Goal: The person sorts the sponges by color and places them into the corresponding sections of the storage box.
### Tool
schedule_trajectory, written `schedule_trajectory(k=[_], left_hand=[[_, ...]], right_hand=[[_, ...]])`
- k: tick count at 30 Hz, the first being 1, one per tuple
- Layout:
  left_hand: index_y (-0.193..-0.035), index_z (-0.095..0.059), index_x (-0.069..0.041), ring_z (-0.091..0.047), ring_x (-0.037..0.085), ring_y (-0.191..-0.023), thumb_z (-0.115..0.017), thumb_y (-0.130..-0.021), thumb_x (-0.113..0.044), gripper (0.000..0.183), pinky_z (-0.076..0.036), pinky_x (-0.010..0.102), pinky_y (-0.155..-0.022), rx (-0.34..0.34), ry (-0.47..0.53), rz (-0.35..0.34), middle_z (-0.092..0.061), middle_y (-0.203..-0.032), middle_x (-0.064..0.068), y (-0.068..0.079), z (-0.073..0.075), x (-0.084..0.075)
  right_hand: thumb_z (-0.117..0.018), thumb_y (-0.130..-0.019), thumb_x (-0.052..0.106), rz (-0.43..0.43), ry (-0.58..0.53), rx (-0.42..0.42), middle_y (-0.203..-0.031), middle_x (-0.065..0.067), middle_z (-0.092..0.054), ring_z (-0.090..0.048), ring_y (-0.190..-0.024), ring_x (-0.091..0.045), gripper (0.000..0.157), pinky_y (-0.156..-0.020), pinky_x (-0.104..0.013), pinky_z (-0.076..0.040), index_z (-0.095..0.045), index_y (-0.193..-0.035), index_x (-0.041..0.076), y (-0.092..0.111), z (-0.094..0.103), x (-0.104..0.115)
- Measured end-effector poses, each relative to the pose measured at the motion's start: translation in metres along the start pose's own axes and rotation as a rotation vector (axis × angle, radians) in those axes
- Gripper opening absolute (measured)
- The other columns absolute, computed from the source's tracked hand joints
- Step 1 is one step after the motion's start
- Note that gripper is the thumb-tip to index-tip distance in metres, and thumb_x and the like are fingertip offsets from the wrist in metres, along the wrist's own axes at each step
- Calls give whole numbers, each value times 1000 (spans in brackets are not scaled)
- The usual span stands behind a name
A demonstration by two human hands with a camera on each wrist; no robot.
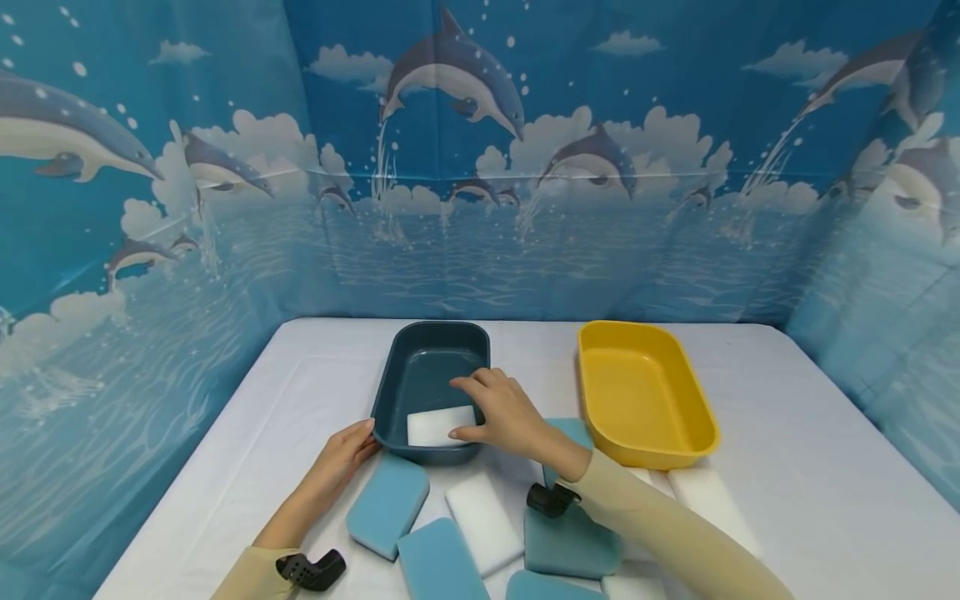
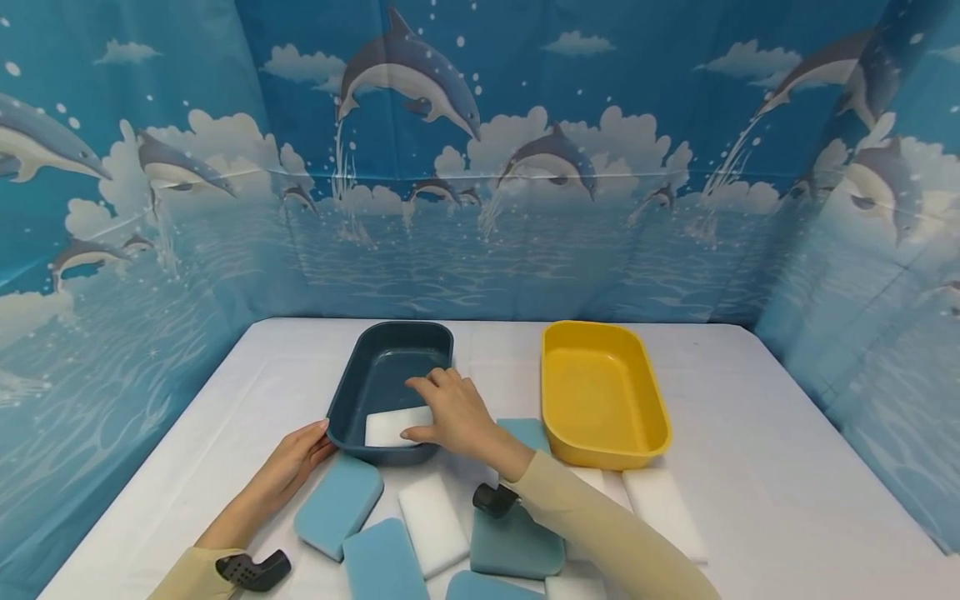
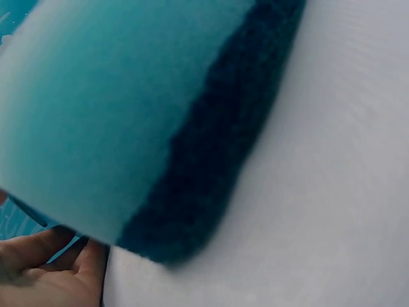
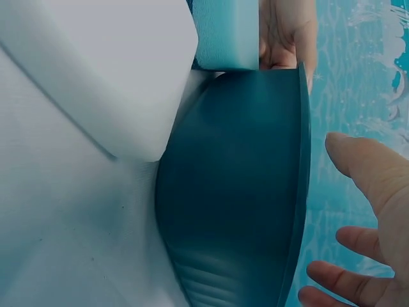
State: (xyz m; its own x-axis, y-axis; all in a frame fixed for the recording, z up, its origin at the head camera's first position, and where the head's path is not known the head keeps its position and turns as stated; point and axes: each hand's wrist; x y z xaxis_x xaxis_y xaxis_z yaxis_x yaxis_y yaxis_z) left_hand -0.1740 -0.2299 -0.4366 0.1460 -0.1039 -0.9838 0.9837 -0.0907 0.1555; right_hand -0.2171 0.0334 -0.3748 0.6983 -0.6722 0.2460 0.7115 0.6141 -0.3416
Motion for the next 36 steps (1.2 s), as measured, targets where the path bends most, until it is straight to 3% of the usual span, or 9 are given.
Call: schedule_trajectory(k=[19, 36], left_hand=[[-142, -28, 11, -29, 34, -140, -38, -101, -37, 64, -28, 45, -115, -1, -11, -2, -28, -150, 28, 1, 1, 2], [-141, -25, 14, -30, 35, -139, -39, -100, -38, 68, -30, 43, -114, -9, -5, 12, -29, -148, 29, 2, -1, 1]], right_hand=[[-75, -76, 41, -50, -48, 10, -123, -9, -58, -54, -111, -26, 68, -89, -44, -48, -51, -133, 12, 26, 17, -1], [-76, -76, 37, -50, -33, -44, -119, -7, -60, -55, -105, -23, 67, -82, -39, -48, -51, -132, 12, 45, 17, -5]])
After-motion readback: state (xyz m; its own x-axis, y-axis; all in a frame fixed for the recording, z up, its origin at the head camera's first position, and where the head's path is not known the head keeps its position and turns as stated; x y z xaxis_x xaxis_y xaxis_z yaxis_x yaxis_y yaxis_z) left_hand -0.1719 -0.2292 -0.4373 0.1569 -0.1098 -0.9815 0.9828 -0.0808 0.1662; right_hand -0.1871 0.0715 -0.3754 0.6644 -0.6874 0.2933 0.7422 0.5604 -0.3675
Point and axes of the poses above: each hand's wrist, its own y-axis away from the middle knuckle, its own z-axis out of the back of the hand, x = y × z
